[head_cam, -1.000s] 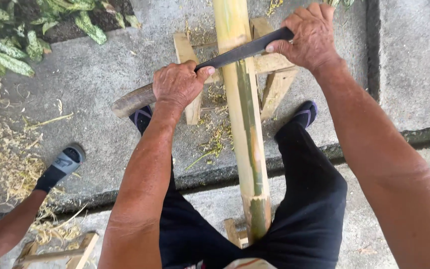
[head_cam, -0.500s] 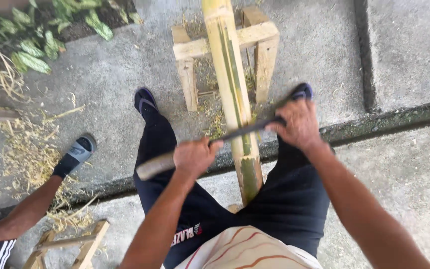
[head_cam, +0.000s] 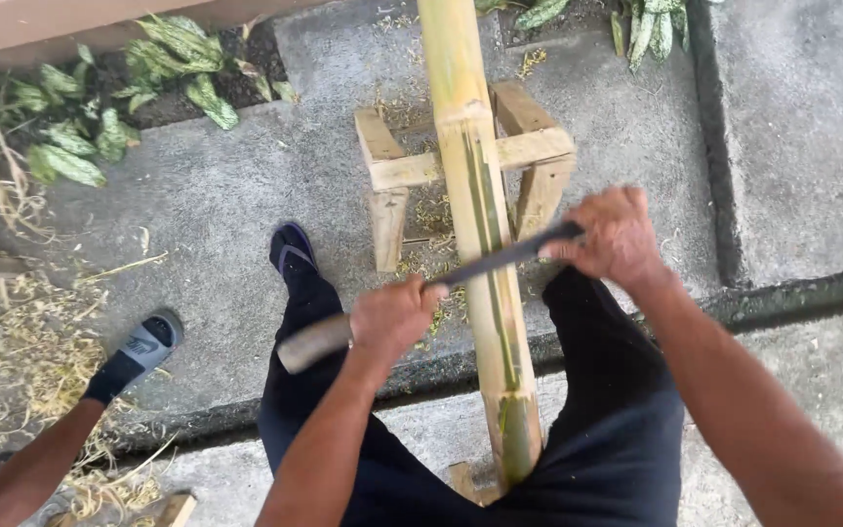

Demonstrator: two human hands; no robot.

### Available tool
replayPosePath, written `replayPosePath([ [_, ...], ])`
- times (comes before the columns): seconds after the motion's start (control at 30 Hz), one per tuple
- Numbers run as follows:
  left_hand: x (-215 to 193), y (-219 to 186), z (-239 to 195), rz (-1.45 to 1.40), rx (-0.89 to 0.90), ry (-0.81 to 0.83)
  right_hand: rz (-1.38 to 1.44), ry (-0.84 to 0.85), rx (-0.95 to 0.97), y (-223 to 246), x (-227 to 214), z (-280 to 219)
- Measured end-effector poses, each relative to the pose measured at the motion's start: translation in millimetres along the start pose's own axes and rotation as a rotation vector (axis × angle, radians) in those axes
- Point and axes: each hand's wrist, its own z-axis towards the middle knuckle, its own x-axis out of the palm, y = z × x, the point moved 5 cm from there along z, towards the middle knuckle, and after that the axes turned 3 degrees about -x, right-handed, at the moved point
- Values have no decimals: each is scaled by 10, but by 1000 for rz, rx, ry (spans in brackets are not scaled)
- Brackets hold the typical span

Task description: Scraping the outer bark of a bamboo pole with a machete while it is supported on a wooden stand.

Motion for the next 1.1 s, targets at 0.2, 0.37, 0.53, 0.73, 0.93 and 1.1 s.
replayPosePath([
  [0.2,-1011,117,1026,-25,24,-219,-302,106,43,-674,151,1303],
  [0.37,-1284,194,1454,-34,20,-404,-350,-211,-113,-883,55,1633],
  [0.53,-1231,143,1435,-34,31,-451,-315,-283,-127,-880,-42,1675],
  [0.73,-1072,37,1145,-55,101,-525,-183,-138,-24,-787,100,1246],
  [0.93,-468,-41,534,34,85,-426,-181,-198,-49,-338,2,365],
  [1.1,213,-116,-165,32,91,-386,-117,-156,14,69,14,-613],
])
